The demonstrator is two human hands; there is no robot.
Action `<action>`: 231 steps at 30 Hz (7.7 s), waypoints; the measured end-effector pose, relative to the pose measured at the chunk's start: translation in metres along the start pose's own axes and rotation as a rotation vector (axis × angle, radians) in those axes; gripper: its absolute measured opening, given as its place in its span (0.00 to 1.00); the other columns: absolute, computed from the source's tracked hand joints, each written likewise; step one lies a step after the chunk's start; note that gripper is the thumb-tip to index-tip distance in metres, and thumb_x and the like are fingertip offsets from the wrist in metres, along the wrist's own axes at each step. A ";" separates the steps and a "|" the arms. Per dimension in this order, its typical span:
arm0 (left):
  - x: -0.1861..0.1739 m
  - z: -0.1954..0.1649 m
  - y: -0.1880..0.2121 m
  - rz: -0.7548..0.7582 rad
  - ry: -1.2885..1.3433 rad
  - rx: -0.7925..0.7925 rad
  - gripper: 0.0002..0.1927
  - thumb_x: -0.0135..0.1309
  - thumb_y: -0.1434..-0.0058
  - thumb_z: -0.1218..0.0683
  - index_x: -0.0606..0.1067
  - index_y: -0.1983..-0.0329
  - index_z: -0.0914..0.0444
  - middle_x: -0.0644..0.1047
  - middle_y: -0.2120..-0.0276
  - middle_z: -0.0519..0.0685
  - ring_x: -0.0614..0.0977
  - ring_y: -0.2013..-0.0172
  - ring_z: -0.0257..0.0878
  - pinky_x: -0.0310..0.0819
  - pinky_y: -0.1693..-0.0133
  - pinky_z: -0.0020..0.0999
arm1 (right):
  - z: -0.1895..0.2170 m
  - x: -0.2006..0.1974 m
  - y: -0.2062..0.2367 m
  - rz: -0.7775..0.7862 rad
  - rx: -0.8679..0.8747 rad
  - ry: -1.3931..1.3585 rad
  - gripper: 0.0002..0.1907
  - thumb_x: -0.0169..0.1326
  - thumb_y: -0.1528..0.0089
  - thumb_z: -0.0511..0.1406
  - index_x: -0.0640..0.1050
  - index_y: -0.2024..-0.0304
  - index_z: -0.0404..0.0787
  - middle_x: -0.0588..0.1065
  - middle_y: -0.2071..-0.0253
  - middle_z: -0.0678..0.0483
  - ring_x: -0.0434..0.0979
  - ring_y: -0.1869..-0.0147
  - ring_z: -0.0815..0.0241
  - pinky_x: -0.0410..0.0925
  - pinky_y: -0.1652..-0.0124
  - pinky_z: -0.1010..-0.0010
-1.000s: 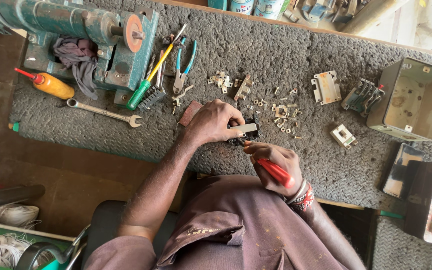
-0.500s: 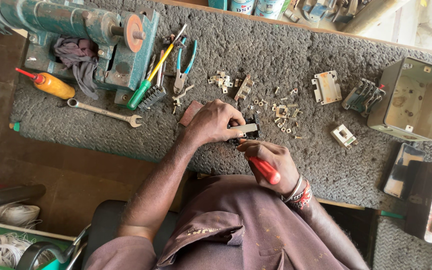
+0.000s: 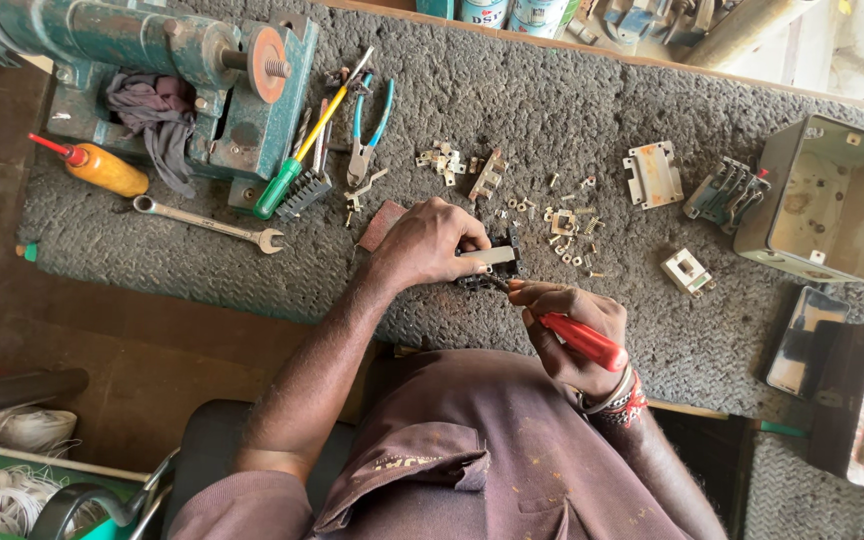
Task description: The person assembles small electrical components on a workbench. They pick up a black plastic housing and several white ceramic insulators, then insert the insulators into the housing. Using a red-handled screwdriver, they tighten screws to secure the parts. The person then uses a green-handled tool to adjust a small metal piece on the assembled unit.
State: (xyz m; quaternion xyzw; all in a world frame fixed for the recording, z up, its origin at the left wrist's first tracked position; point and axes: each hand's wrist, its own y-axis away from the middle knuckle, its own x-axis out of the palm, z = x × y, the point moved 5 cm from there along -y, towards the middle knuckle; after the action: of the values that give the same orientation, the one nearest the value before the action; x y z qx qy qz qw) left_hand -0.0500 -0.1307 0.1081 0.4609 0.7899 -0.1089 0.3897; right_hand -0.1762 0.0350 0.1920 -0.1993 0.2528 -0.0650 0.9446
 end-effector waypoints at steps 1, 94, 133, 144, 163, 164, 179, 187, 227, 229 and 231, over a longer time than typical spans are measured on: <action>0.000 0.000 0.000 -0.002 0.006 0.005 0.09 0.70 0.49 0.51 0.85 0.66 0.54 0.85 0.70 0.42 0.86 0.69 0.33 0.82 0.59 0.35 | 0.001 0.000 -0.001 0.006 -0.010 0.005 0.09 0.56 0.38 0.24 0.71 0.62 0.40 0.82 0.55 0.48 0.86 0.46 0.52 0.80 0.51 0.66; -0.076 -0.061 0.068 -0.623 0.304 0.407 0.39 0.77 0.52 0.46 0.76 0.36 0.56 0.80 0.46 0.49 0.84 0.45 0.40 0.83 0.42 0.35 | -0.112 -0.006 0.047 0.516 0.694 0.862 0.12 0.63 0.39 0.43 0.80 0.55 0.50 0.79 0.69 0.54 0.79 0.72 0.57 0.74 0.71 0.61; -0.094 -0.101 0.111 -0.706 0.123 0.418 0.38 0.73 0.51 0.36 0.77 0.38 0.48 0.79 0.46 0.43 0.84 0.50 0.35 0.69 0.52 0.35 | -0.124 0.034 0.013 -0.153 0.304 -0.596 0.14 0.54 0.38 0.22 0.79 0.51 0.34 0.81 0.54 0.51 0.82 0.53 0.61 0.77 0.52 0.67; -0.091 -0.097 0.094 -0.649 0.444 0.559 0.38 0.71 0.48 0.36 0.76 0.36 0.51 0.80 0.45 0.45 0.86 0.47 0.36 0.88 0.46 0.32 | -0.072 0.016 0.013 -0.105 0.302 -0.946 0.10 0.61 0.33 0.31 0.79 0.51 0.32 0.82 0.55 0.49 0.83 0.56 0.62 0.77 0.57 0.69; -0.093 -0.122 0.111 -0.598 0.152 0.593 0.35 0.71 0.46 0.41 0.75 0.35 0.46 0.77 0.42 0.47 0.81 0.37 0.43 0.82 0.40 0.40 | -0.124 0.032 0.072 -0.222 0.426 -1.083 0.31 0.64 0.36 0.33 0.69 0.33 0.35 0.74 0.38 0.48 0.75 0.36 0.56 0.70 0.38 0.60; -0.094 -0.123 0.112 -0.617 0.100 0.590 0.35 0.71 0.48 0.40 0.76 0.36 0.46 0.78 0.43 0.46 0.81 0.39 0.41 0.77 0.44 0.41 | -0.120 0.032 0.068 -0.220 0.397 -1.103 0.31 0.64 0.36 0.33 0.68 0.33 0.35 0.74 0.38 0.48 0.75 0.35 0.56 0.69 0.37 0.60; -0.085 -0.115 0.105 -0.601 0.353 0.539 0.37 0.75 0.50 0.42 0.77 0.37 0.51 0.78 0.45 0.48 0.84 0.45 0.38 0.85 0.43 0.33 | -0.066 0.026 0.018 -0.261 0.315 -1.255 0.27 0.67 0.37 0.35 0.74 0.38 0.32 0.79 0.44 0.47 0.81 0.42 0.54 0.75 0.43 0.60; -0.081 -0.114 0.103 -0.600 0.391 0.547 0.38 0.75 0.52 0.42 0.76 0.37 0.52 0.78 0.45 0.48 0.84 0.43 0.40 0.86 0.41 0.35 | -0.067 0.024 0.021 -0.325 0.329 -1.194 0.24 0.67 0.36 0.36 0.75 0.41 0.31 0.80 0.47 0.46 0.82 0.45 0.54 0.76 0.47 0.61; -0.054 -0.114 0.105 -0.630 0.313 0.581 0.37 0.72 0.47 0.40 0.73 0.33 0.45 0.76 0.42 0.48 0.83 0.42 0.41 0.87 0.44 0.35 | -0.126 0.022 0.076 -0.420 0.399 -1.053 0.19 0.55 0.31 0.35 0.71 0.39 0.34 0.77 0.49 0.46 0.82 0.49 0.54 0.79 0.53 0.61; -0.053 -0.115 0.107 -0.630 0.290 0.601 0.37 0.71 0.46 0.40 0.73 0.33 0.44 0.76 0.42 0.48 0.82 0.41 0.42 0.86 0.46 0.34 | -0.145 0.016 0.091 -0.435 0.387 -0.898 0.22 0.52 0.32 0.38 0.71 0.38 0.33 0.77 0.46 0.45 0.82 0.49 0.55 0.78 0.53 0.64; -0.053 -0.115 0.107 -0.643 0.257 0.603 0.37 0.71 0.46 0.39 0.72 0.33 0.44 0.76 0.44 0.47 0.82 0.41 0.43 0.86 0.43 0.37 | -0.163 0.014 0.105 -0.438 0.365 -0.813 0.22 0.51 0.30 0.39 0.71 0.38 0.32 0.77 0.46 0.43 0.82 0.48 0.54 0.78 0.53 0.63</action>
State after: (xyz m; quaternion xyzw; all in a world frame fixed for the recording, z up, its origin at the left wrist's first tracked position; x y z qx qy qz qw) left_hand -0.0081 -0.0448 0.2433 0.2951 0.8677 -0.3912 0.0835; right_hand -0.2440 0.0723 0.0140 -0.0881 -0.1995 -0.2220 0.9503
